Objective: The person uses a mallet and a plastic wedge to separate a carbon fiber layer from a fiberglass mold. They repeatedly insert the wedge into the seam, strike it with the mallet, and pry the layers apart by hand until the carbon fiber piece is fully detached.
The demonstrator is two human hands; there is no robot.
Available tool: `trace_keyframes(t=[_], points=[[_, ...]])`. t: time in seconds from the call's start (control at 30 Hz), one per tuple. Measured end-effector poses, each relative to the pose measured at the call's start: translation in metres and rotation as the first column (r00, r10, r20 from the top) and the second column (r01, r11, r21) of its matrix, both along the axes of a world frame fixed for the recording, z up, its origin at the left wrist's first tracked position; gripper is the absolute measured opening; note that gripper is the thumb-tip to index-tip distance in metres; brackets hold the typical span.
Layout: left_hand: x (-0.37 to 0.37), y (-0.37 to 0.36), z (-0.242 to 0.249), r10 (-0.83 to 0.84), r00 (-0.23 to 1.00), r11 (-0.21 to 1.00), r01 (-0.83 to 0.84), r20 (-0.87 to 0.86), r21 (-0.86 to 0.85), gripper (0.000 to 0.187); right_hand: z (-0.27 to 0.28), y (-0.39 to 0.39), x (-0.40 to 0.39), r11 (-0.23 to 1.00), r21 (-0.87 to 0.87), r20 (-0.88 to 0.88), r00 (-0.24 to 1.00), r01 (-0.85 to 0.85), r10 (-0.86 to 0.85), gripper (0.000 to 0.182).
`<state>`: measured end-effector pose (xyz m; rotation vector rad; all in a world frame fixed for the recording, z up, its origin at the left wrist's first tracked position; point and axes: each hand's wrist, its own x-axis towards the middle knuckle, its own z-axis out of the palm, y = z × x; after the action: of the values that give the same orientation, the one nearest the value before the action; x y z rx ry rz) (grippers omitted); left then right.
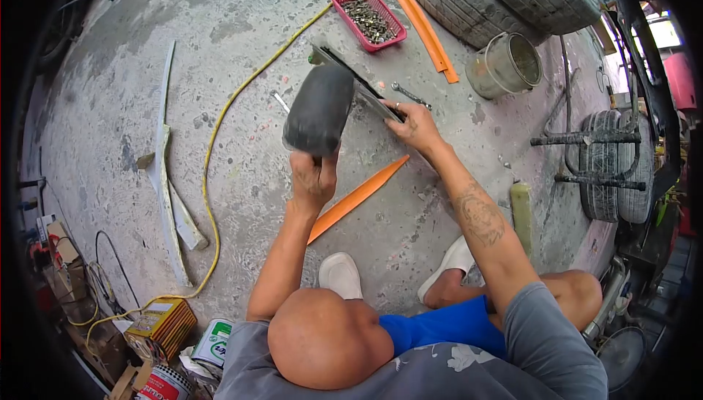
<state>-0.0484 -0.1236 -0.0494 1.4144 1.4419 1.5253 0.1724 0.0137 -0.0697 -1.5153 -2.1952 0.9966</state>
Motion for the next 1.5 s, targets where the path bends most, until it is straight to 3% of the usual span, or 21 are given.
trace_keyframes(t=[0.03,0.07,0.13,0.17,0.27,0.3,0.4,0.53,0.67,0.73,0.8,0.87,0.9,1.0,1.13,1.23,1.27,1.33,1.37,1.4,1.5], points=[[0.003,0.004,-0.008,0.06,0.997,0.99,-0.053,-0.055,0.129,0.015,0.004,0.0,0.001,1.0,-0.022,-0.005,1.0,-0.013,0.013,0.051],[0.005,0.007,-0.021,0.078,0.988,0.997,-0.075,-0.131,0.025,0.025,0.007,0.003,0.001,1.0,-0.015,-0.008,1.0,-0.015,0.015,0.051],[-0.002,0.021,-0.036,-0.11,0.937,0.903,-0.045,-0.33,-0.427,0.035,0.003,0.005,0.003,0.999,-0.011,0.007,0.999,-0.042,0.042,0.051],[-0.002,0.022,-0.04,-0.08,0.983,0.839,-0.023,-0.164,-0.543,0.043,0.001,0.009,0.004,0.999,-0.01,0.006,0.999,-0.046,0.046,0.051],[-0.005,0.006,-0.042,0.078,0.997,0.882,-0.082,-0.027,-0.465,0.04,-0.018,0.013,0.01,0.996,-0.055,0.057,0.996,-0.065,0.069,0.048],[-0.005,-0.001,-0.02,0.096,0.994,0.846,-0.051,0.058,-0.531,0.038,-0.026,0.013,0.009,0.993,-0.012,0.031,0.993,-0.117,0.118,0.046],[-0.016,-0.008,0.003,0.103,0.993,0.889,-0.118,-0.059,-0.442,0.036,-0.028,0.02,-0.003,0.987,0.016,-0.015,0.987,-0.161,0.161,0.043],[-0.04,0.005,-0.011,-0.005,0.964,0.913,-0.104,-0.266,-0.394,0.031,-0.011,0.026,-0.004,0.986,-0.113,0.104,0.985,-0.123,0.135,0.044],[-0.038,0.03,0.027,-0.083,0.939,0.928,-0.05,-0.335,-0.37,0.028,-0.02,0.022,-0.002,0.986,0.029,0.092,0.982,-0.165,0.162,0.045],[-0.028,0.037,0.054,-0.002,0.968,0.996,-0.021,-0.252,-0.09,0.023,-0.019,0.025,-0.003,0.984,0.054,0.078,0.983,-0.17,0.166,0.045],[-0.024,0.035,0.055,-0.012,0.961,0.997,-0.009,-0.275,-0.074,0.019,-0.016,0.024,-0.002,0.988,-0.08,0.046,0.99,-0.132,0.136,0.043],[-0.013,0.033,0.041,0.031,0.972,0.995,-0.007,-0.234,0.099,0.018,-0.016,0.022,-0.003,0.989,-0.013,0.054,0.987,-0.149,0.15,0.042],[-0.012,0.034,0.026,0.008,0.955,0.998,0.013,-0.296,0.069,0.017,-0.016,0.022,-0.002,0.985,0.052,0.064,0.985,-0.166,0.162,0.041],[-0.016,0.04,-0.022,-0.175,0.871,0.944,0.016,-0.459,-0.329,0.019,-0.017,0.023,-0.002,0.986,0.029,0.079,0.983,-0.167,0.164,0.04],[-0.009,0.037,0.056,-0.001,0.966,0.997,-0.019,-0.258,-0.075,0.015,-0.024,0.025,0.002,0.985,-0.006,0.023,0.985,-0.172,0.172,0.041],[-0.01,0.029,0.059,-0.01,0.998,0.985,0.021,-0.066,0.17,0.01,-0.025,0.023,0.001,0.985,-0.01,0.078,0.982,-0.171,0.172,0.044],[-0.01,0.031,0.052,-0.009,0.998,0.984,0.02,-0.067,0.176,0.01,-0.023,0.026,0.001,0.985,0.0,0.094,0.981,-0.17,0.17,0.044],[-0.009,0.032,0.023,0.021,0.944,0.99,0.027,-0.329,0.141,0.01,-0.023,0.027,0.001,0.985,0.011,0.094,0.981,-0.17,0.169,0.045],[-0.008,0.032,0.003,-0.078,0.94,0.983,0.016,-0.333,-0.185,0.015,-0.025,0.025,0.001,0.985,0.015,0.094,0.981,-0.171,0.168,0.045],[-0.01,0.04,-0.001,-0.184,0.865,0.928,-0.004,-0.467,-0.373,0.019,-0.028,0.024,0.0,0.985,0.019,0.09,0.981,-0.172,0.17,0.045],[-0.016,0.048,0.014,0.008,0.949,0.977,-0.074,-0.314,-0.198,0.019,-0.026,0.035,0.008,0.984,-0.052,0.025,0.985,-0.171,0.172,0.045]])
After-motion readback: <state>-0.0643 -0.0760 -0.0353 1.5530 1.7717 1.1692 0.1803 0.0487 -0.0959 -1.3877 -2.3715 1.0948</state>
